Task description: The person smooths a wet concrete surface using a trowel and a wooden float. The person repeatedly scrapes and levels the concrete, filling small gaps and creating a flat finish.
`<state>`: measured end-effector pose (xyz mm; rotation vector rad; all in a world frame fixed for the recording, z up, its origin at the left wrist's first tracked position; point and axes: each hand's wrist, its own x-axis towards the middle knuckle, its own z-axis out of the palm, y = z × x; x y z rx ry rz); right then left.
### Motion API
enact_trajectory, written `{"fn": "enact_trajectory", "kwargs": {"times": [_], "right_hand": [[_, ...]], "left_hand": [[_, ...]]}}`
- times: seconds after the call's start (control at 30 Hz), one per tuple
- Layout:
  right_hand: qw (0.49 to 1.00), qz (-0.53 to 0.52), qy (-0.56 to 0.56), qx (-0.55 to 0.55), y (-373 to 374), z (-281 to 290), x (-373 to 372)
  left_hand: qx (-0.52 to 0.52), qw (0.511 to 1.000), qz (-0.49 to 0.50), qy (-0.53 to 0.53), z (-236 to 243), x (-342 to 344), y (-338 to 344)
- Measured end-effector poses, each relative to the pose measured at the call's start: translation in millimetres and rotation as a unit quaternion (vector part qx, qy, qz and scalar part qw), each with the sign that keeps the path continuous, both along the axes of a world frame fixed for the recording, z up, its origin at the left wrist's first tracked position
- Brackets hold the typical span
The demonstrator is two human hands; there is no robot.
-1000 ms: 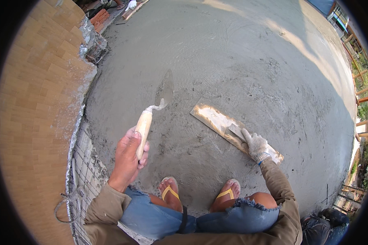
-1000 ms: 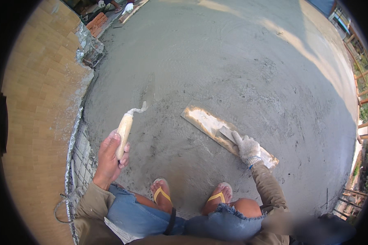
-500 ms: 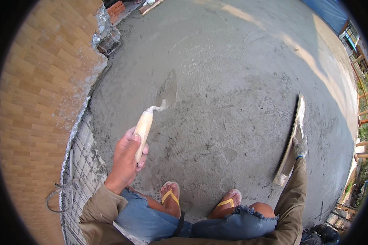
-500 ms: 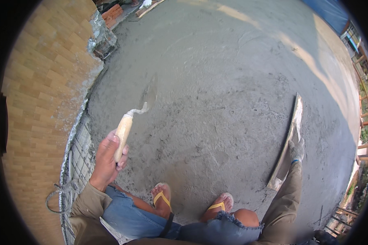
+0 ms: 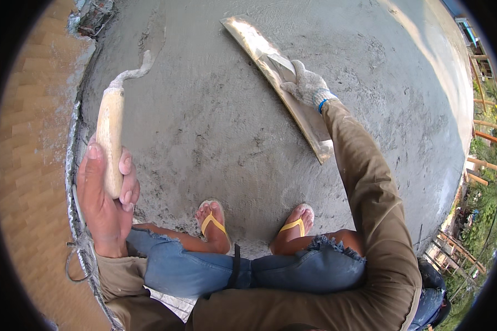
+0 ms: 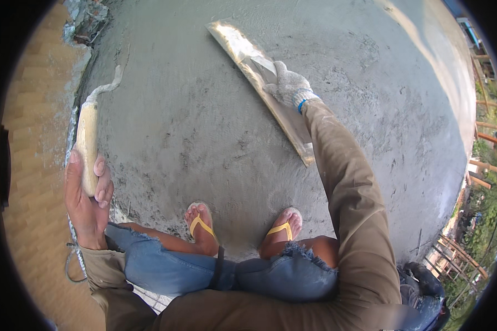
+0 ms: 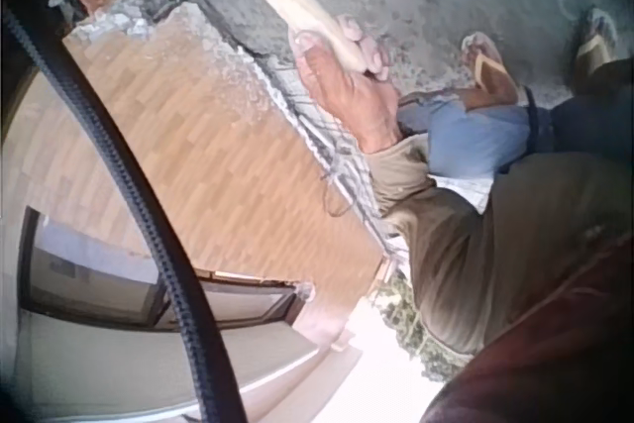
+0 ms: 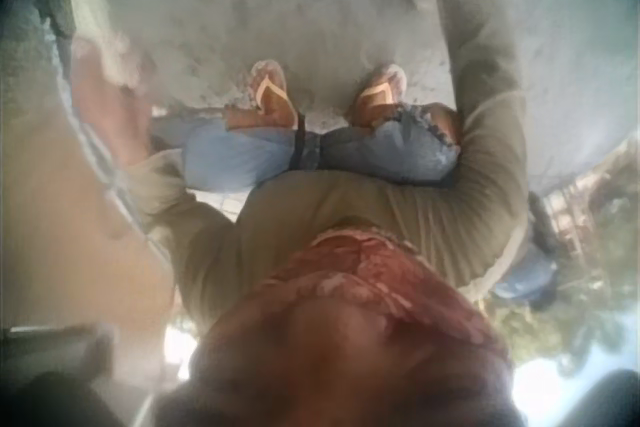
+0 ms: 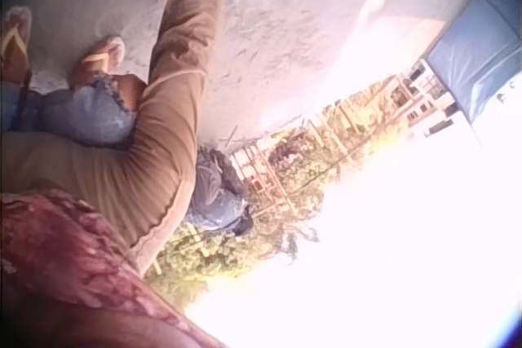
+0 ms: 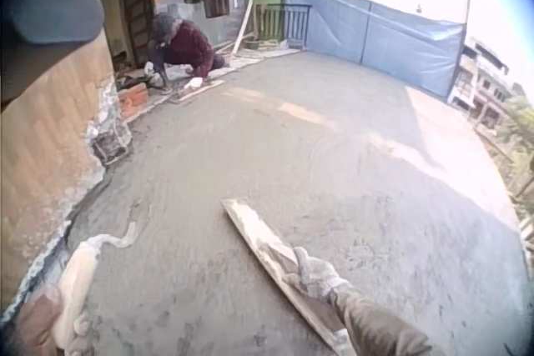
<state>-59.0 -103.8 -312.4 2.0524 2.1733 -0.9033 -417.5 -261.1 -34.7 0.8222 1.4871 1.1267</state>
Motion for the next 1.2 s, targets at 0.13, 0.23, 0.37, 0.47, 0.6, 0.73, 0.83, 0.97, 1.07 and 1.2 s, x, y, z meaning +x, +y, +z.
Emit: {"fn": "enact_trajectory", "kwargs": {"times": [0.13,0.23,0.37,0.47,0.6,0.73,0.83,0.97,1.07,1.2], "right_hand": [[0.990,0.117,0.055,-0.058,-20,15,-92],[0.974,0.172,0.106,-0.104,-54,17,-120],[0.963,0.250,0.049,-0.088,-99,17,-141],[0.976,0.216,-0.006,-0.002,-125,9,-100],[0.996,-0.076,-0.040,0.008,-127,3,3],[0.962,-0.253,-0.102,0.006,-132,-7,114],[0.933,-0.335,-0.130,0.000,-162,-6,166],[0.888,-0.429,-0.165,-0.025,-226,-16,220],[0.844,-0.505,-0.174,-0.041,-288,-19,249],[0.786,-0.589,-0.173,-0.071,-366,-18,261]], "left_hand": [[0.026,0.999,0.007,-0.027,7,-6,-1],[0.037,0.999,0.018,-0.016,1,-1,10],[0.015,0.999,0.032,0.000,-14,-13,6],[-0.007,1.000,0.015,0.014,-22,-23,-1],[-0.028,0.999,0.006,0.021,-32,-18,2],[-0.044,0.998,-0.024,0.030,-35,-3,11],[-0.057,0.997,-0.050,0.028,-36,3,6],[-0.071,0.994,-0.073,0.033,-36,8,-1],[-0.067,0.994,-0.082,0.038,-29,12,-4],[-0.065,0.996,-0.055,0.033,-31,-1,-4]]}}
